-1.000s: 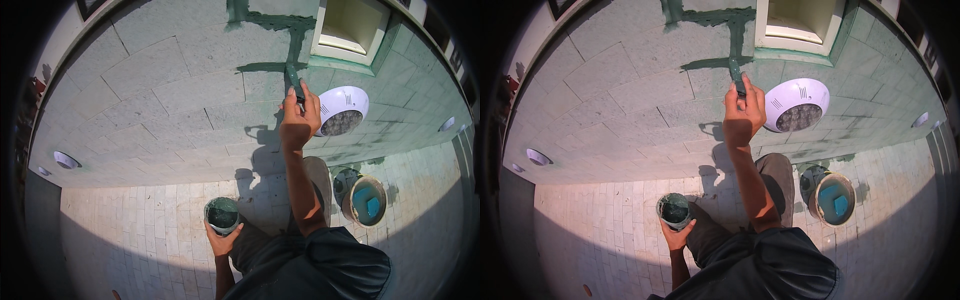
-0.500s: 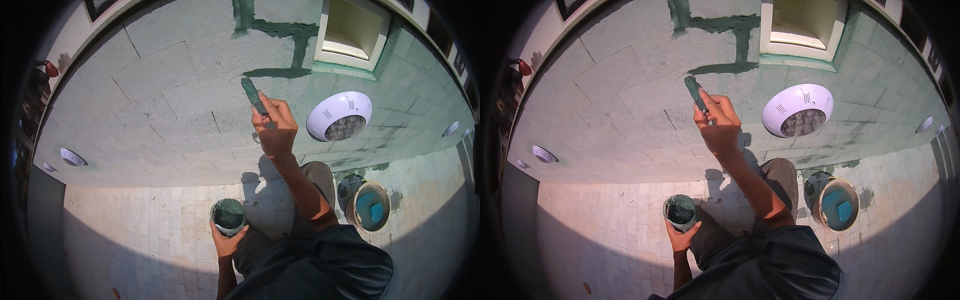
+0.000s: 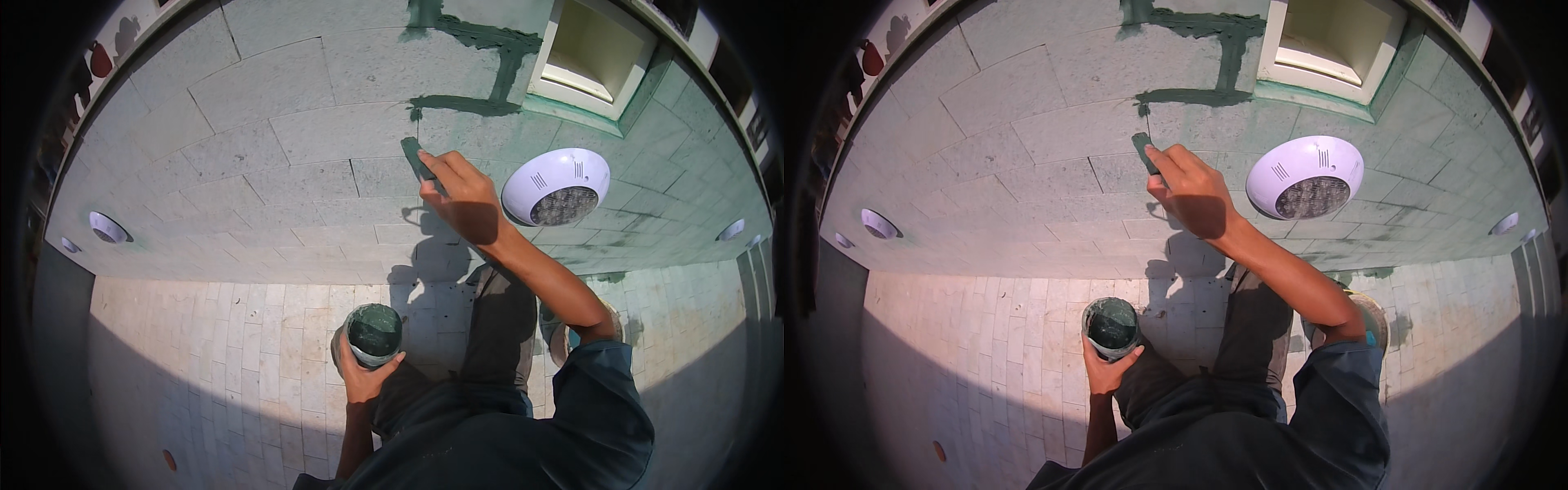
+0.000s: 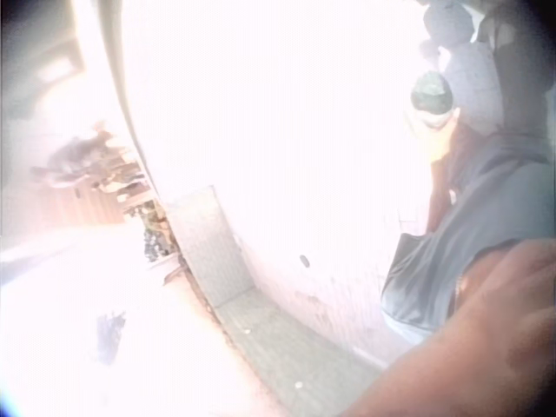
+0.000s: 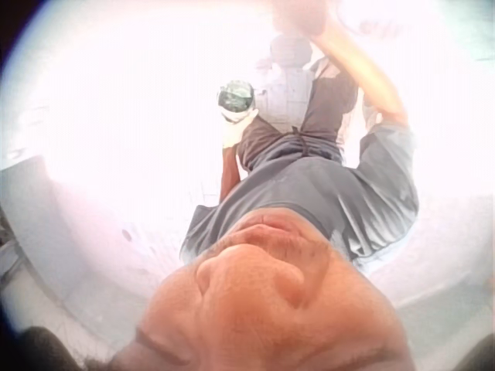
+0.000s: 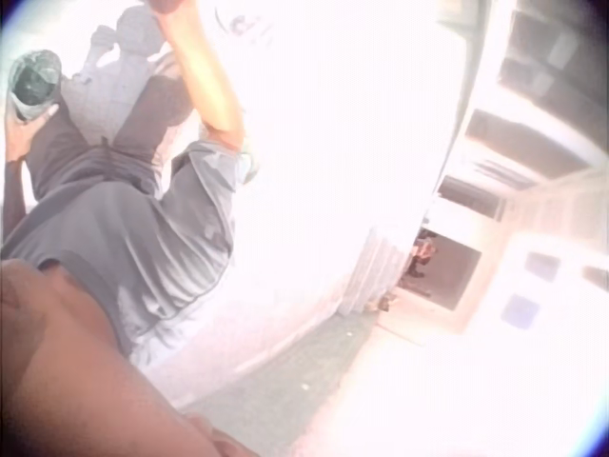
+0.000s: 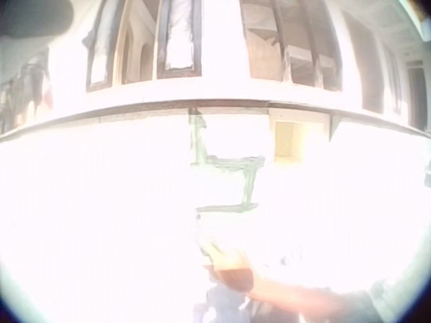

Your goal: The person wipes a stone-tiled wall with a sponge, mixes a green paste in a container using a spatula, and applies the paste to the tile joints.

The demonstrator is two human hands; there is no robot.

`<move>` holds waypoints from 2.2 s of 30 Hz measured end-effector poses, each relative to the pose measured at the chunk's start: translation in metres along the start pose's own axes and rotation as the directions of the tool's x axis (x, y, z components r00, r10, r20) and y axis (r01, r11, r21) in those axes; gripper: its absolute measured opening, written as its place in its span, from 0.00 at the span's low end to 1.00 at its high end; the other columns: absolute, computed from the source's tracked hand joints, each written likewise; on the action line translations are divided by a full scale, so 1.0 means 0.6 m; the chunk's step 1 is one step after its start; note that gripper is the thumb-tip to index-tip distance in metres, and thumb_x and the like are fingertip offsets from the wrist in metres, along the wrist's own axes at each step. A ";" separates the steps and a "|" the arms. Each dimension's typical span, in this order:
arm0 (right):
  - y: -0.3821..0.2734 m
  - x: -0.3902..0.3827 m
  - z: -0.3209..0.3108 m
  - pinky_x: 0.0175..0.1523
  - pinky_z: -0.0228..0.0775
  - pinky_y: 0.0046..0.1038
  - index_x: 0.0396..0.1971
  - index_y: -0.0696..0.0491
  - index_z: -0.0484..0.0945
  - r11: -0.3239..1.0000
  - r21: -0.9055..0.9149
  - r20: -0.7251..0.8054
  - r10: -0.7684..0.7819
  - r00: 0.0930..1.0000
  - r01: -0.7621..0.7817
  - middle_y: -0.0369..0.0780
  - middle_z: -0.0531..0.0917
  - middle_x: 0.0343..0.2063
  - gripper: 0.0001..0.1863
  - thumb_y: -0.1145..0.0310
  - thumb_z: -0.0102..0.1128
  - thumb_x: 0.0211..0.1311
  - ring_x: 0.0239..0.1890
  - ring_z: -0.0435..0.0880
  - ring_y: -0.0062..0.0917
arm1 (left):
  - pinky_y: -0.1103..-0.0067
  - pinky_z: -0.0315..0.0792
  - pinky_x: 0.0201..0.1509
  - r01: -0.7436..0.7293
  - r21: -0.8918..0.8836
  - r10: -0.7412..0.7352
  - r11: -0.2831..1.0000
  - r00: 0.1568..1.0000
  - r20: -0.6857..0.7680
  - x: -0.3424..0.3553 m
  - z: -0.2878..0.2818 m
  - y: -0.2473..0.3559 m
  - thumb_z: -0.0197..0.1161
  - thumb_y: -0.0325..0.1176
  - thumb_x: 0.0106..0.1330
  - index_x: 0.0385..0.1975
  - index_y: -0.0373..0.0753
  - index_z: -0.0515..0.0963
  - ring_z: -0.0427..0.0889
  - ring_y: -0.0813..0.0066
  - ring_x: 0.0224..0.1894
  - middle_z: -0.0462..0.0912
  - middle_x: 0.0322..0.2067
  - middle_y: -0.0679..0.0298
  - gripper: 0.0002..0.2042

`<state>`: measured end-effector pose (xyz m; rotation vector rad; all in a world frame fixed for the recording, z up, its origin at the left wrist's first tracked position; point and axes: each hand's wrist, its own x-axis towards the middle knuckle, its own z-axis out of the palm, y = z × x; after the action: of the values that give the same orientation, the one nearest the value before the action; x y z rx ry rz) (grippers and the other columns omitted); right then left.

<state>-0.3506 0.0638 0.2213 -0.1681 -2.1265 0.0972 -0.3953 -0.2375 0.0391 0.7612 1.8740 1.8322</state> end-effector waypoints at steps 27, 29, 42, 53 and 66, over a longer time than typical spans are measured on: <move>0.000 -0.007 0.082 0.36 0.78 0.20 0.54 0.65 0.75 0.458 0.810 -0.072 0.699 0.712 -0.367 0.42 0.84 0.30 0.16 0.76 0.55 0.69 0.29 0.85 0.21 | 0.68 0.64 0.66 0.061 -0.002 -0.061 0.998 0.998 -0.020 -0.009 -0.033 -0.028 0.83 0.30 0.42 0.66 0.31 0.59 0.69 0.60 0.61 0.67 0.58 0.50 0.49; -0.008 -0.020 0.081 0.35 0.78 0.21 0.55 0.64 0.76 0.439 0.801 -0.030 0.710 0.704 -0.408 0.41 0.84 0.30 0.17 0.76 0.56 0.69 0.29 0.85 0.20 | 0.68 0.65 0.65 0.057 -0.016 -0.057 0.998 0.998 -0.018 -0.009 -0.035 -0.026 0.83 0.29 0.42 0.66 0.31 0.59 0.69 0.60 0.61 0.67 0.58 0.51 0.49; 0.024 0.042 -0.001 0.32 0.75 0.25 0.54 0.49 0.83 0.961 -0.261 -0.185 -0.144 0.972 0.092 0.39 0.82 0.34 0.26 0.79 0.70 0.52 0.28 0.81 0.25 | 0.69 0.68 0.63 0.075 -0.042 -0.075 0.996 0.997 -0.013 -0.017 -0.032 -0.025 0.83 0.28 0.43 0.66 0.32 0.59 0.72 0.63 0.59 0.70 0.57 0.52 0.48; 0.028 0.038 -0.018 0.32 0.75 0.27 0.54 0.46 0.81 0.901 -0.376 0.036 -0.221 0.975 0.218 0.35 0.78 0.31 0.25 0.73 0.71 0.52 0.30 0.80 0.26 | 0.71 0.68 0.63 0.084 -0.087 -0.083 0.993 0.996 0.019 -0.020 -0.035 -0.034 0.83 0.28 0.43 0.66 0.31 0.59 0.73 0.64 0.58 0.71 0.57 0.52 0.48; -0.008 -0.023 -0.006 0.36 0.76 0.34 0.55 0.51 0.80 0.990 -0.139 0.266 0.062 0.962 -0.025 0.42 0.79 0.32 0.22 0.74 0.66 0.58 0.31 0.80 0.36 | 0.71 0.70 0.62 0.091 -0.108 -0.093 0.990 0.996 -0.008 -0.039 -0.042 -0.019 0.82 0.27 0.43 0.69 0.33 0.54 0.74 0.64 0.58 0.71 0.58 0.52 0.52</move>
<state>-0.3409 0.0570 0.2125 -0.2957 -2.4033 0.0021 -0.3945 -0.2718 0.0269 0.6169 1.7711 1.8673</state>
